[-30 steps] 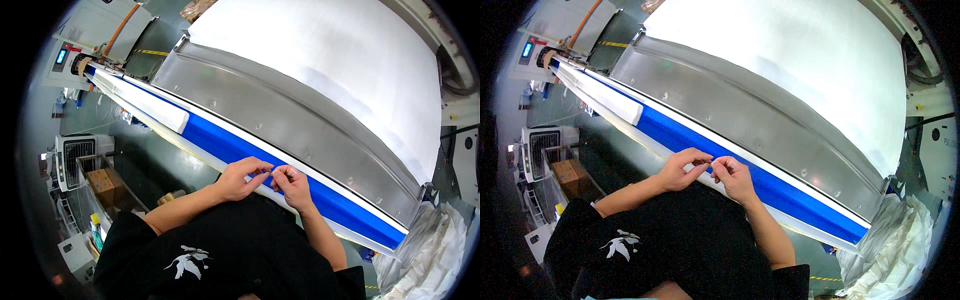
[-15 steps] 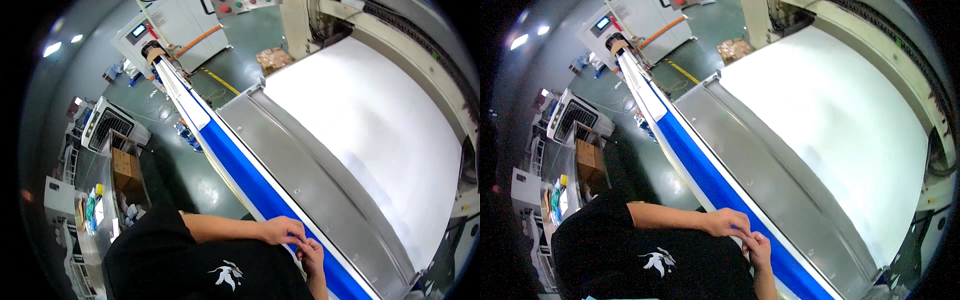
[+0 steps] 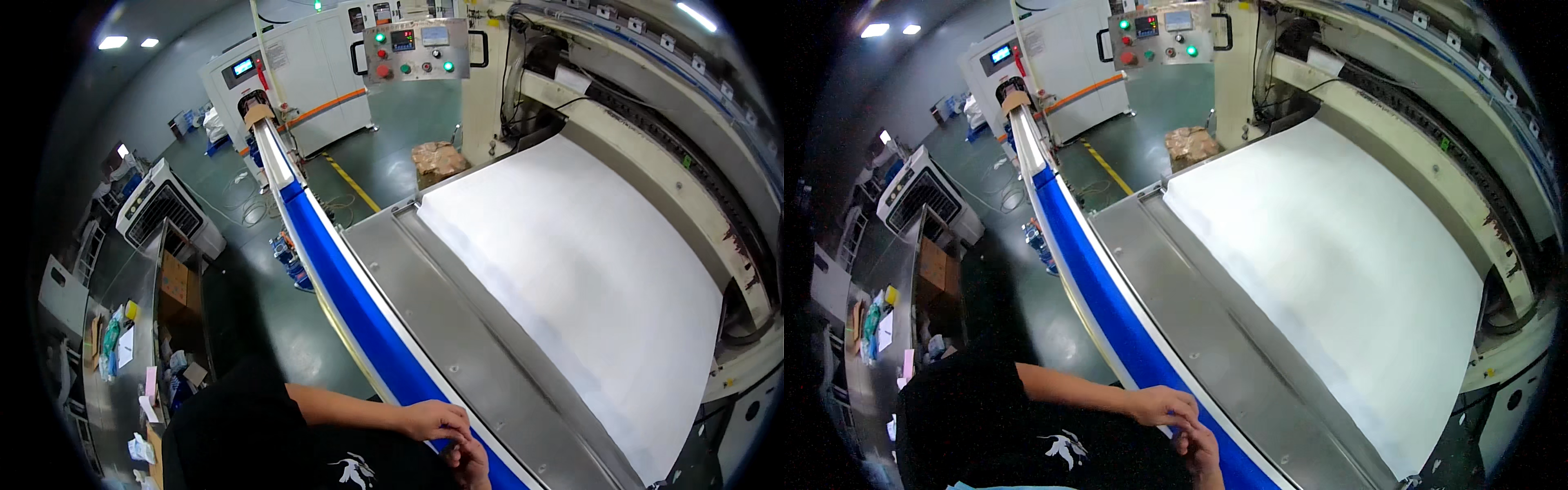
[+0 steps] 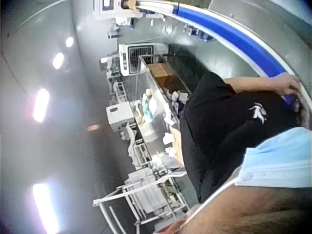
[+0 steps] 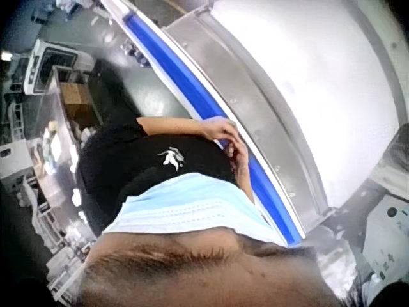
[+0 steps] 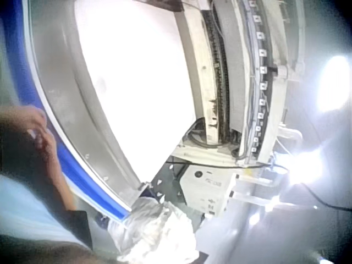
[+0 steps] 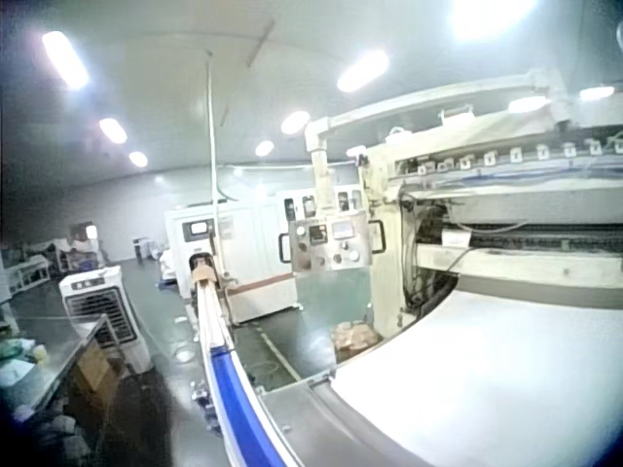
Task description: The person repeatedly applies blue tape along the edge of a large white sheet on a metal workbench in a factory setting. They smooth the tape down and adjust the sheet's position multiple times throughout the clip.
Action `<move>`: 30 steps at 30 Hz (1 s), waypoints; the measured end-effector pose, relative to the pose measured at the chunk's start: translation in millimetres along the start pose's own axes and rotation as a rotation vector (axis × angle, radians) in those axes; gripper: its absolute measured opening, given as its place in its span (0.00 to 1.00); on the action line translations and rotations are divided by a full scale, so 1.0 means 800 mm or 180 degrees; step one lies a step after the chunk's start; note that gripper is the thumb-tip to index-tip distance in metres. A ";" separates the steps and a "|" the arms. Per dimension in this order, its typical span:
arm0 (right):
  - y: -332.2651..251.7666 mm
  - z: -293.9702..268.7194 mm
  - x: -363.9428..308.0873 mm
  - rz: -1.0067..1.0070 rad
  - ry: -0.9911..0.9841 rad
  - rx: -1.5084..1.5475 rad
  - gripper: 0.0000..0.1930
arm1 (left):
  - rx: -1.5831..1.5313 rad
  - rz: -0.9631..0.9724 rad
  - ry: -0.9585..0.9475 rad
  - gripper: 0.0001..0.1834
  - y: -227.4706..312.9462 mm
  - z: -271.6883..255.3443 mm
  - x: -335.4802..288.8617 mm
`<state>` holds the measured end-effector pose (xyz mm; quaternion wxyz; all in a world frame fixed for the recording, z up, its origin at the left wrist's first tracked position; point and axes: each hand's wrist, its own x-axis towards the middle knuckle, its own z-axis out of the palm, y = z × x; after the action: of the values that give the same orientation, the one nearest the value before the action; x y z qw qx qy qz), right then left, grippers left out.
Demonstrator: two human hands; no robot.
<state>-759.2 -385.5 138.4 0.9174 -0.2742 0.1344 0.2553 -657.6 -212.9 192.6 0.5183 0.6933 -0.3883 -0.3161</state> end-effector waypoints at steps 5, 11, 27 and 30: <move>0.017 -0.011 0.006 0.0043 -0.0181 0.0178 0.12 | 0.0127 0.0072 0.0075 0.09 -0.013 0.003 -0.003; 0.018 -0.017 0.006 0.0118 -0.0377 0.0353 0.14 | 0.0362 0.0181 0.0026 0.10 -0.007 0.001 -0.002; 0.018 -0.021 0.008 0.0244 -0.0335 0.0473 0.11 | 0.0302 0.0231 -0.0222 0.11 -0.012 -0.009 0.006; 0.020 -0.017 0.010 0.0166 -0.0232 0.0413 0.11 | 0.0315 0.0287 -0.0206 0.10 -0.009 -0.011 0.007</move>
<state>-763.1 -378.6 117.4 0.9305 -0.2012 0.1243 0.2797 -645.8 -212.2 187.7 0.4843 0.6893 -0.4509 -0.2950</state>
